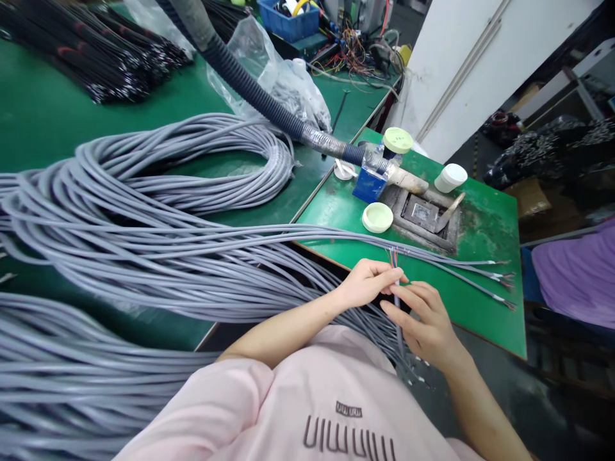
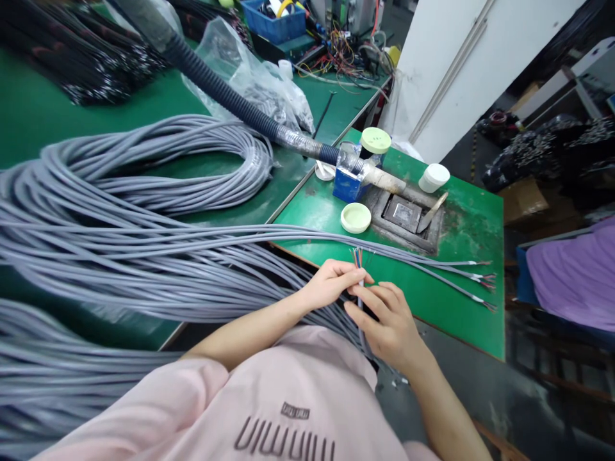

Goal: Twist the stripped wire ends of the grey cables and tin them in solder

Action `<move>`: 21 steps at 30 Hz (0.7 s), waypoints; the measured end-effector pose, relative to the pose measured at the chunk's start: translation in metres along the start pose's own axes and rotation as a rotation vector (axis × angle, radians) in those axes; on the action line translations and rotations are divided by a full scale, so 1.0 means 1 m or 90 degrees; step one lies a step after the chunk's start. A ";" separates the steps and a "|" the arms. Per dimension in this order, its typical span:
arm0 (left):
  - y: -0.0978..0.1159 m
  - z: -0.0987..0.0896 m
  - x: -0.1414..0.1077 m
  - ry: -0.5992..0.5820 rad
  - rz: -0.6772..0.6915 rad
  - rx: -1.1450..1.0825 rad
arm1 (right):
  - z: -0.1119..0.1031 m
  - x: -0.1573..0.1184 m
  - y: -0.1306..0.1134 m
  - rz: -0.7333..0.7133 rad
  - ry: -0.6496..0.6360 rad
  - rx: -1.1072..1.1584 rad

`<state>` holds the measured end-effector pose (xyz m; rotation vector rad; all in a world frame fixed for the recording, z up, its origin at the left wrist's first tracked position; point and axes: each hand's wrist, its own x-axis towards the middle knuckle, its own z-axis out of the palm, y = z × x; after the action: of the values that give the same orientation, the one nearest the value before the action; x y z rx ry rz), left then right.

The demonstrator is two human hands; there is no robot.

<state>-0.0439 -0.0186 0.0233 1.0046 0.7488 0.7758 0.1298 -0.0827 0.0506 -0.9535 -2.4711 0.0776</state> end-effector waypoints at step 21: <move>-0.006 -0.003 0.003 0.004 0.002 -0.059 | 0.001 -0.004 0.000 0.037 0.043 0.040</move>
<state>-0.0440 -0.0170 0.0160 0.9198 0.7110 0.8097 0.1320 -0.0850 0.0474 -0.9842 -2.3656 0.1395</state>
